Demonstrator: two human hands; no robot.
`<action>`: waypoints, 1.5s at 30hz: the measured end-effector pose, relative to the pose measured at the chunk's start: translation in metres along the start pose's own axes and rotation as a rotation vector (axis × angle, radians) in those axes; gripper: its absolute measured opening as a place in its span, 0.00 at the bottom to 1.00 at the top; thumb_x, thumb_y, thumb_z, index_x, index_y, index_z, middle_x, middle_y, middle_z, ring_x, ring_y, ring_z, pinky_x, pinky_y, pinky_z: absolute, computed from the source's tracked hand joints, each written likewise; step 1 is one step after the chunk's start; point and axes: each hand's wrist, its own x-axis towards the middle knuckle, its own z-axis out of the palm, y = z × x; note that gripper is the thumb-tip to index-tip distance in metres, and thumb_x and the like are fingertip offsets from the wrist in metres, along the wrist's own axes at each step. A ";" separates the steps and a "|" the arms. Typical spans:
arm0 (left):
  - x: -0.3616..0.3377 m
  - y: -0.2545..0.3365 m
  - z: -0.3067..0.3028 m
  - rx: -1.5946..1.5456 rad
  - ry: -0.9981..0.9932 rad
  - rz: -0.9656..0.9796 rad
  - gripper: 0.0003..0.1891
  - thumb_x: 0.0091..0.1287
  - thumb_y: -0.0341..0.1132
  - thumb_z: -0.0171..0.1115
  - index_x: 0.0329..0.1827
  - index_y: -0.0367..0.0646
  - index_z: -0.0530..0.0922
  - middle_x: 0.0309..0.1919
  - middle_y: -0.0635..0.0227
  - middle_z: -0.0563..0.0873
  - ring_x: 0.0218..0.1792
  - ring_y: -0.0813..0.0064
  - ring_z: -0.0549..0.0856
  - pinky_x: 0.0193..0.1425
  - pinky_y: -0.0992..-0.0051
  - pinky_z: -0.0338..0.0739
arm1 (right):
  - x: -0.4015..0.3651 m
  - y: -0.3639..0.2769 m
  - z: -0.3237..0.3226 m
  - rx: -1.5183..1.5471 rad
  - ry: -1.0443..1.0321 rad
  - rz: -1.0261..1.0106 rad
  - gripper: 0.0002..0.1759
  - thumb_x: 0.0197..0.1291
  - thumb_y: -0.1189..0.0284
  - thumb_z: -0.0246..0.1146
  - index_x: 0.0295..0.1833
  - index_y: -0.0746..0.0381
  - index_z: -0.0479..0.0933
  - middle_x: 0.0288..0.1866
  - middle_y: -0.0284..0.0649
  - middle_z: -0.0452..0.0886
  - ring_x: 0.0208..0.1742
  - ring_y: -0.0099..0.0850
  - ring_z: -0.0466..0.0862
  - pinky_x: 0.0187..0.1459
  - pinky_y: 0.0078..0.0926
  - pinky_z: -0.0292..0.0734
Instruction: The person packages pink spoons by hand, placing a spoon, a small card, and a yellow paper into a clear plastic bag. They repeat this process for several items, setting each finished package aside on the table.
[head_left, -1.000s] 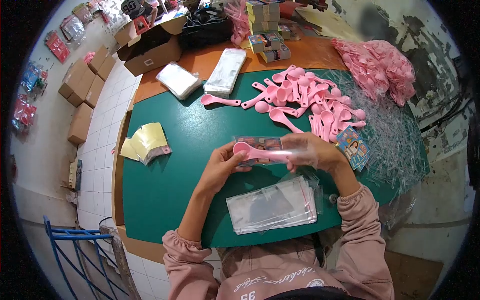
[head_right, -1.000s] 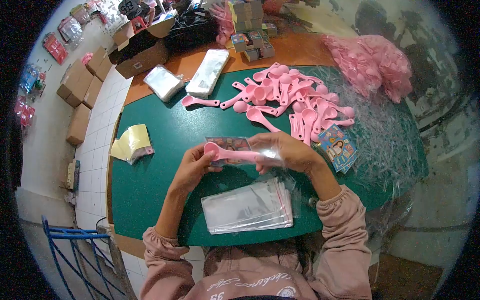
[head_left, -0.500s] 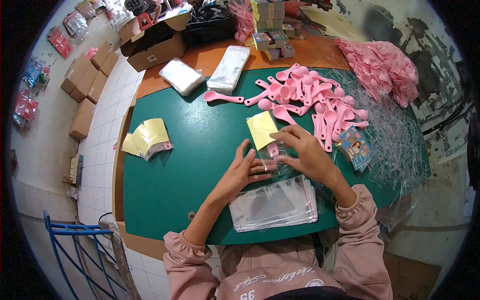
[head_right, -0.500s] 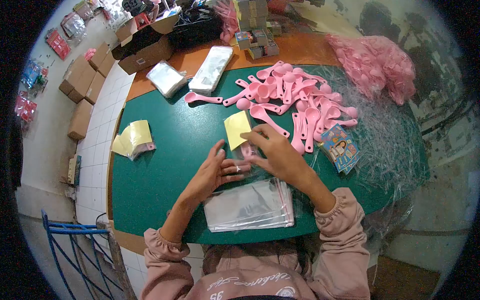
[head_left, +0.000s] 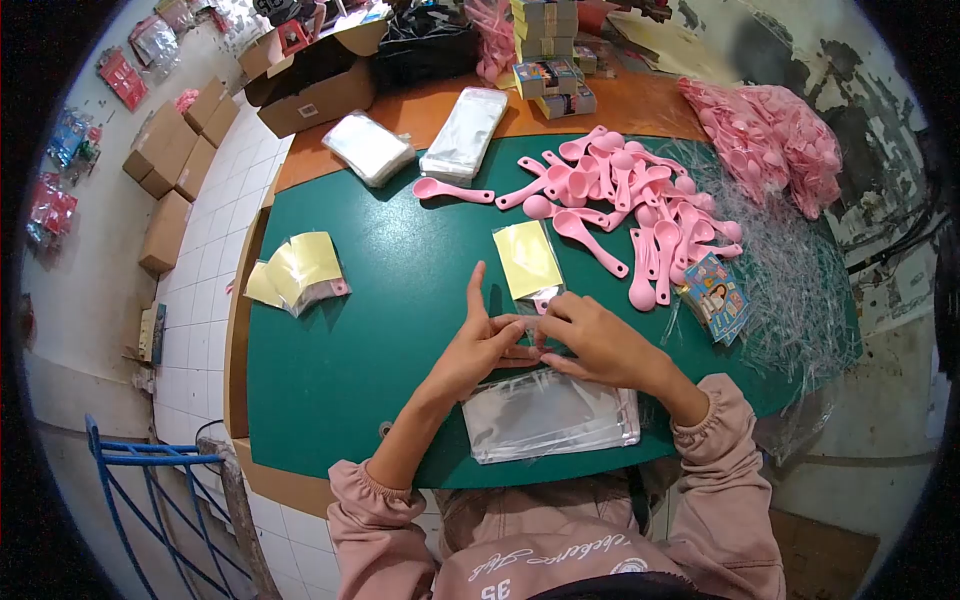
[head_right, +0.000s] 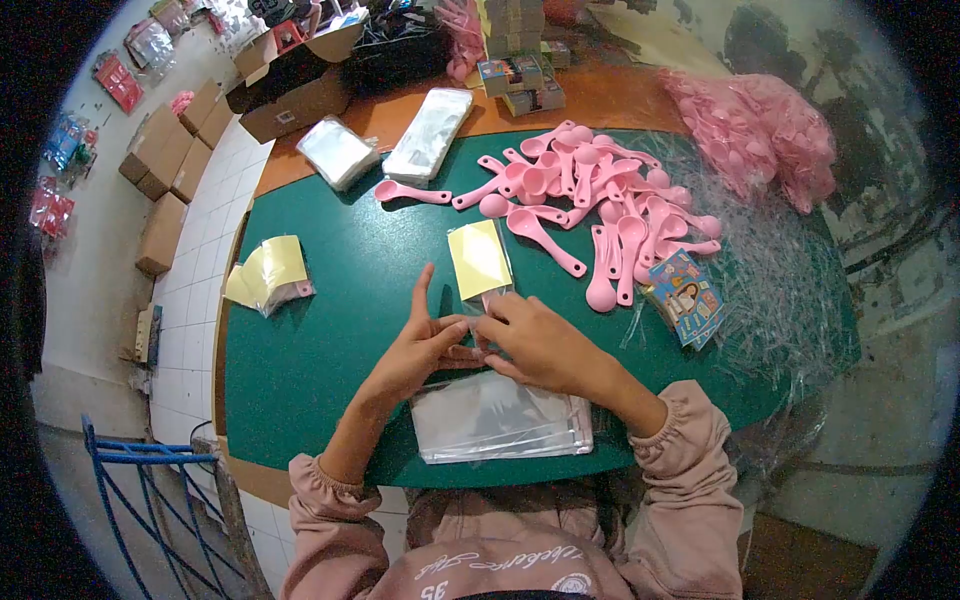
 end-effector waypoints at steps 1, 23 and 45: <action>0.001 -0.003 -0.001 -0.009 -0.004 0.025 0.41 0.68 0.28 0.45 0.67 0.60 0.22 0.48 0.51 0.75 0.40 0.67 0.83 0.48 0.68 0.80 | 0.001 -0.001 0.001 0.004 -0.019 0.003 0.17 0.46 0.72 0.64 0.42 0.62 0.69 0.41 0.44 0.69 0.45 0.42 0.72 0.44 0.36 0.67; 0.009 -0.002 -0.002 0.139 0.079 0.087 0.22 0.65 0.25 0.49 0.62 0.41 0.58 0.34 0.61 0.81 0.37 0.76 0.83 0.42 0.78 0.78 | -0.097 0.152 -0.152 -0.401 0.386 0.665 0.12 0.51 0.77 0.57 0.44 0.65 0.72 0.35 0.40 0.74 0.39 0.32 0.77 0.41 0.28 0.72; 0.006 0.000 -0.010 -0.347 -0.027 0.088 0.07 0.66 0.28 0.51 0.44 0.36 0.74 0.39 0.68 0.79 0.40 0.80 0.80 0.45 0.81 0.77 | 0.007 0.032 0.009 0.082 0.341 0.154 0.15 0.45 0.79 0.64 0.41 0.63 0.71 0.42 0.44 0.64 0.41 0.38 0.73 0.41 0.30 0.71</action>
